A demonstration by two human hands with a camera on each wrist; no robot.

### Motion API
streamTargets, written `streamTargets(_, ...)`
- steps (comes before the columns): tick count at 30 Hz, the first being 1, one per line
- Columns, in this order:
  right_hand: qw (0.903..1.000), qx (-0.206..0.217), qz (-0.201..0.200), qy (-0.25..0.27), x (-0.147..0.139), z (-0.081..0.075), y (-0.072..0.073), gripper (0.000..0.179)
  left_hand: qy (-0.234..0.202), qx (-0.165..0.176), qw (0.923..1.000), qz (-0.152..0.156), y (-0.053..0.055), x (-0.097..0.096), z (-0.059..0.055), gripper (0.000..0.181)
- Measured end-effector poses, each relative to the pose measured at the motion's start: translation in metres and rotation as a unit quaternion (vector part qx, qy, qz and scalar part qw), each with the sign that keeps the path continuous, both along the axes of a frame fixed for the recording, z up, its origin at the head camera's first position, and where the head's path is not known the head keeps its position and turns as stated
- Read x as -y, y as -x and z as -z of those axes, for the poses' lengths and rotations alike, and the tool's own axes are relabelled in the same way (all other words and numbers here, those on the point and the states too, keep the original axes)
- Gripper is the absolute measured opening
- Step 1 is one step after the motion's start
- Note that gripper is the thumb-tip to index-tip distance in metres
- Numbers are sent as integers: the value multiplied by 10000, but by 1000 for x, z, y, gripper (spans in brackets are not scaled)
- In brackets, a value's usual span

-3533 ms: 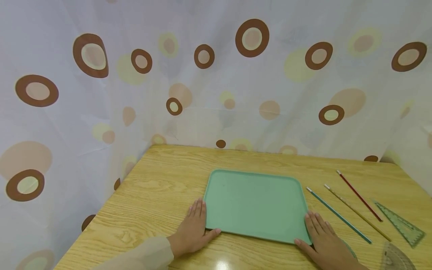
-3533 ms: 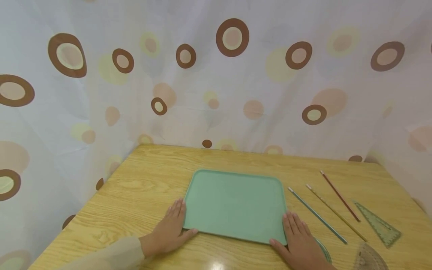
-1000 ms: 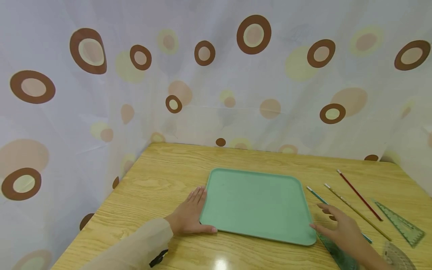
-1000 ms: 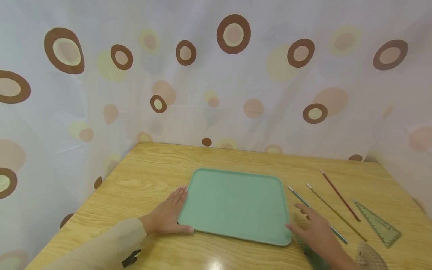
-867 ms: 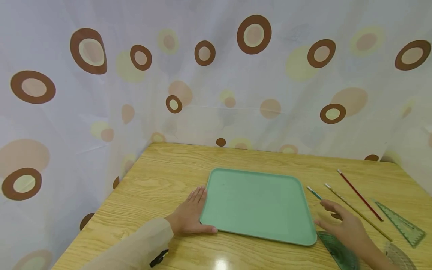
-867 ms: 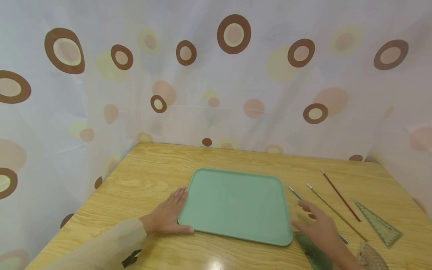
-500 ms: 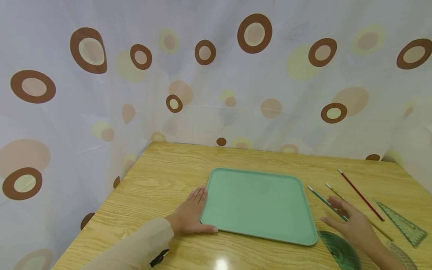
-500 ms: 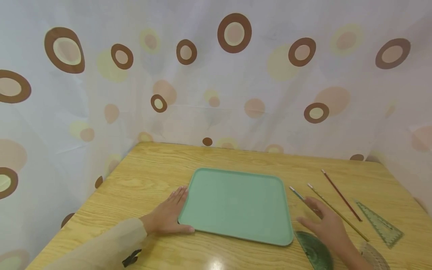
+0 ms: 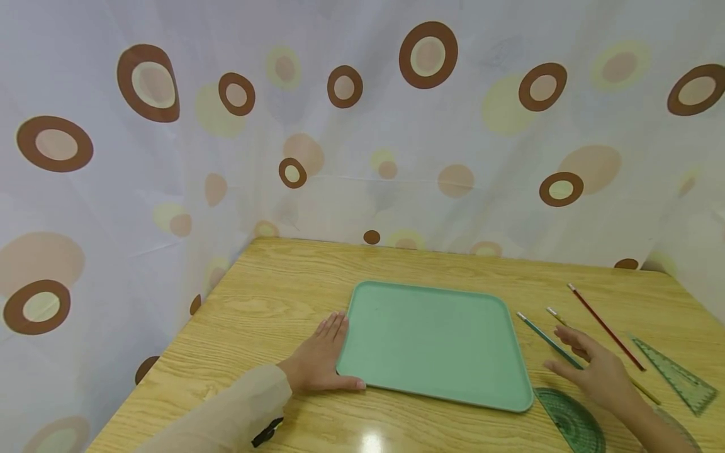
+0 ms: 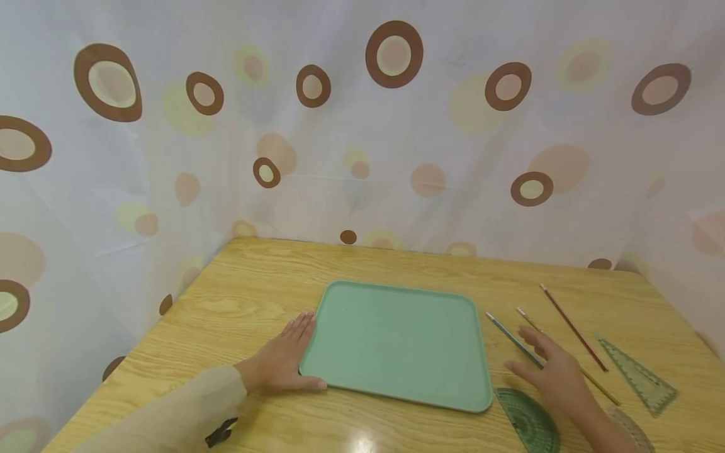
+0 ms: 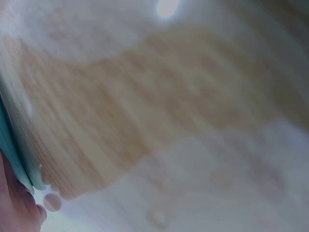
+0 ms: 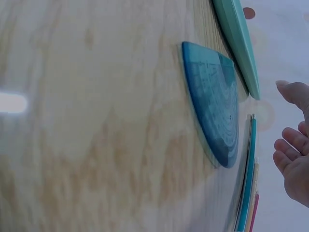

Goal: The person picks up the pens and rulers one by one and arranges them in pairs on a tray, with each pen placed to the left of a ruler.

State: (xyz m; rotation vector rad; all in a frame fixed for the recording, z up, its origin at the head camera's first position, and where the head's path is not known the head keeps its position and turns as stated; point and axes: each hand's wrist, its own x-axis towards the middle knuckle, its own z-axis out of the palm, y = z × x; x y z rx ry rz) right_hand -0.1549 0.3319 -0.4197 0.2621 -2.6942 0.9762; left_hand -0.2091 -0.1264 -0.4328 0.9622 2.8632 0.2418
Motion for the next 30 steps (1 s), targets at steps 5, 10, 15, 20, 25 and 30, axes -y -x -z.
streamTargets(5, 9998, 185, 77, -60, -4, 2, 3, 64, 17, 6, 10000, -14, 0, 0, -1, 115)
streamTargets(10, 9997, 191, 125, -125, -8, 6, 7, 63, 52, -34, 10000, -22, 0, -1, 0, 115)
streamTargets(15, 9994, 272, 140, -163, -13, 7, 13, 61, 54, -23, 10000, -34, 0, -1, 1, 114)
streamTargets(20, 9989, 424, 135, -177, -15, 8, 18, 62, 33, -22, 10000, -31, 0, 0, 2, 114)
streamTargets(25, 9984, 498, 192, -212, -14, 9, 20, 63, 26, -5, 10000, -16, 0, 1, 1, 114)
streamTargets(30, 9974, 579, 255, -351, -14, 8, 22, 63, 18, 3, 10000, 3, 0, 1, 1, 113)
